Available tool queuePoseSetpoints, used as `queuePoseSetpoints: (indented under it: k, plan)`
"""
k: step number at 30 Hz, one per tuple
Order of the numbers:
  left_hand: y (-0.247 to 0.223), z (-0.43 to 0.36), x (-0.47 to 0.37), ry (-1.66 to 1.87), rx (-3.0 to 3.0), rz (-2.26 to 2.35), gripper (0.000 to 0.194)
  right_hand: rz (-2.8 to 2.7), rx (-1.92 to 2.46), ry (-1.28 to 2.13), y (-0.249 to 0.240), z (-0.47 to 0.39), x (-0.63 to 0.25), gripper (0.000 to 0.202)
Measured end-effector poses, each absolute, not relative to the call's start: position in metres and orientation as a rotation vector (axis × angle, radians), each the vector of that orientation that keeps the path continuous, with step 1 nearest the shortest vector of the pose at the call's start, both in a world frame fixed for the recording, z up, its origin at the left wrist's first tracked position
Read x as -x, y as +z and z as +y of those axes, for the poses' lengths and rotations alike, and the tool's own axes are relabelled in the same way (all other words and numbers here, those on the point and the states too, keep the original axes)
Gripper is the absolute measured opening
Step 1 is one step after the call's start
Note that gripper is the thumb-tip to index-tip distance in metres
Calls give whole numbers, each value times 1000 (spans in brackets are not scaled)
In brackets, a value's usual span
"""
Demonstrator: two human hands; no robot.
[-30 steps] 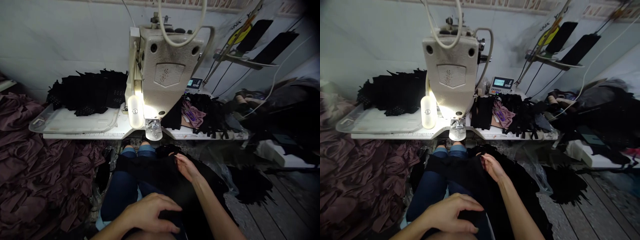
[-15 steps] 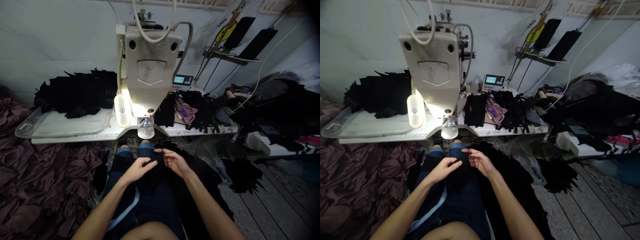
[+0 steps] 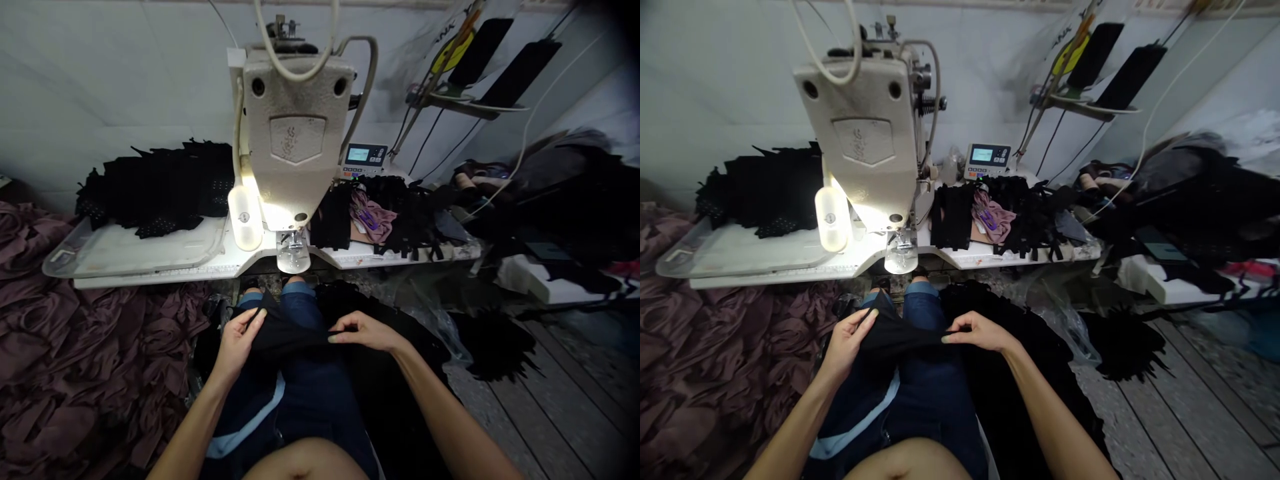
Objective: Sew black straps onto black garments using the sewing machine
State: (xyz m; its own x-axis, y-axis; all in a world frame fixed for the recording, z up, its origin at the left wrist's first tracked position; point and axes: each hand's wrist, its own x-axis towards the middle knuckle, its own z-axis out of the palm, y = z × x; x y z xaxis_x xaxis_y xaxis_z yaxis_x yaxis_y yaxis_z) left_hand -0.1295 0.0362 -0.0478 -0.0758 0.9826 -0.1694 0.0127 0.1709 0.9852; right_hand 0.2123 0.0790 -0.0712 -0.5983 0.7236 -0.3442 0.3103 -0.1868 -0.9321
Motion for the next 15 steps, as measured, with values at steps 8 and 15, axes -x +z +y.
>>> queuePoseSetpoints:
  k: [8,15]
  plan:
    - [-54,35,126,1175,-1087,1414,57,-1596,1323,1792,-53,76,-231,45]
    - [-47,32,121,1199,-1363,1570,40,-1289,1260,1751,-55,63,-209,41]
